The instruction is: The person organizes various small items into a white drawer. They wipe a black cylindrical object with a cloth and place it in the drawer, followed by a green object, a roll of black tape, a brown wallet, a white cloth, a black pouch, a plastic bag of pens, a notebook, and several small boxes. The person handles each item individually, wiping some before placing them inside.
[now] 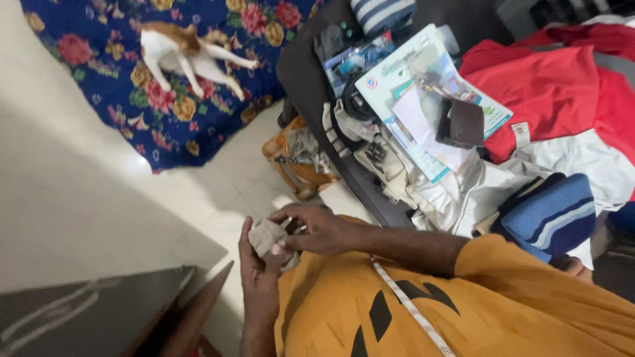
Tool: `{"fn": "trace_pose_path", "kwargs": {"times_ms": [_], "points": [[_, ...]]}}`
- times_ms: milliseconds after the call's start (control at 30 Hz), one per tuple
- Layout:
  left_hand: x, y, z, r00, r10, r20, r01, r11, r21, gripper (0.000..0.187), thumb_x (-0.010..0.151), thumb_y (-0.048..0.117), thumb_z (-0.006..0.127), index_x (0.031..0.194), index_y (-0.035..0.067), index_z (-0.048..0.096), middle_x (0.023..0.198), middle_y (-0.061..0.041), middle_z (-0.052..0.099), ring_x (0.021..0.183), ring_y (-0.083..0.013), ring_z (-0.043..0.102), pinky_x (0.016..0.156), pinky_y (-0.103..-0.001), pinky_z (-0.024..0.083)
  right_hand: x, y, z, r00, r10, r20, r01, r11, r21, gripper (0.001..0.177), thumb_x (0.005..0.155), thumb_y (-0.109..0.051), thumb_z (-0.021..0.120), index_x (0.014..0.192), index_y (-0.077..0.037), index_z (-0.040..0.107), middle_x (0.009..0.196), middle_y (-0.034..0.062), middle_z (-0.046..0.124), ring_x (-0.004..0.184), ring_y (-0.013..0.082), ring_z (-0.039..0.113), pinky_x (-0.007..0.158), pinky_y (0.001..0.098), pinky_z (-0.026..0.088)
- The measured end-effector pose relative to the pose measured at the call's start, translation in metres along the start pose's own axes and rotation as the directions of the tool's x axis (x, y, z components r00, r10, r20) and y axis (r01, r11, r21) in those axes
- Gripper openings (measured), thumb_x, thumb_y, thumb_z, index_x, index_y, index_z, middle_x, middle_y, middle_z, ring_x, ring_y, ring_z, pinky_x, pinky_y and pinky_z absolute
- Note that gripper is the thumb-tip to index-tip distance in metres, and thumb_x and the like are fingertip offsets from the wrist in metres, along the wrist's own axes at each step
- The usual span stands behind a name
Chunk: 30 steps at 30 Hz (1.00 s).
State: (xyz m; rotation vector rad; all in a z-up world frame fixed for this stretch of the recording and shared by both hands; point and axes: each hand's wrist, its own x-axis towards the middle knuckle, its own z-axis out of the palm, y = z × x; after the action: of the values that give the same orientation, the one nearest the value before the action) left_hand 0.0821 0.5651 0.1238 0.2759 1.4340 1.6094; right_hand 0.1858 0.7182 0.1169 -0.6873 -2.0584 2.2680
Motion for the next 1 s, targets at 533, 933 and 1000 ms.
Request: {"fn": "trace_pose_path", "kwargs": {"times_ms": [533, 933, 1000], "points": [[0.023, -0.012, -0.041, 0.906, -0.313, -0.284, 0.304, 0.95, -0.078, 0.048, 0.098, 0.019, 0.055, 0.143, 0.005, 0.047, 0.136, -0.013, 0.061, 0.113, -0.022, 0.068, 0.088, -0.038, 0.06, 0.169, 0.048, -0.392, 0.786, -0.538, -0.306, -0.176, 0.28, -0.944, 0.03, 0.093, -0.004, 0.067, 0.122, -0.001, 0.073, 0.118, 0.023, 0.072, 0.108, 0.0421, 0.068, 0.097, 0.0495, 0.055], [-0.013, -0.056, -0.024, 0.826, -0.347, -0.445, 0.31, 0.938, -0.154, 0.05, 0.096, 0.017, 0.059, 0.143, 0.005, 0.049, 0.137, -0.011, 0.061, 0.112, -0.0241, 0.068, 0.084, -0.038, 0.06, 0.223, 0.118, -0.458, 0.908, -0.209, -0.362, -0.319, 0.212, -0.924, 0.051, 0.087, -0.005, 0.068, 0.137, -0.014, 0.07, 0.121, 0.0311, 0.063, 0.111, 0.0508, 0.061, 0.098, 0.056, 0.05], [-0.012, -0.053, -0.02, 0.821, -0.361, -0.443, 0.311, 0.932, -0.184, 0.051, 0.095, 0.018, 0.058, 0.143, 0.006, 0.048, 0.138, -0.011, 0.06, 0.112, -0.0238, 0.068, 0.083, -0.038, 0.059, 0.224, 0.125, -0.462, 0.908, -0.25, -0.337, -0.286, 0.218, -0.933, 0.047, 0.09, -0.005, 0.067, 0.136, -0.012, 0.072, 0.12, 0.0314, 0.064, 0.111, 0.0509, 0.062, 0.098, 0.0559, 0.05]]}}
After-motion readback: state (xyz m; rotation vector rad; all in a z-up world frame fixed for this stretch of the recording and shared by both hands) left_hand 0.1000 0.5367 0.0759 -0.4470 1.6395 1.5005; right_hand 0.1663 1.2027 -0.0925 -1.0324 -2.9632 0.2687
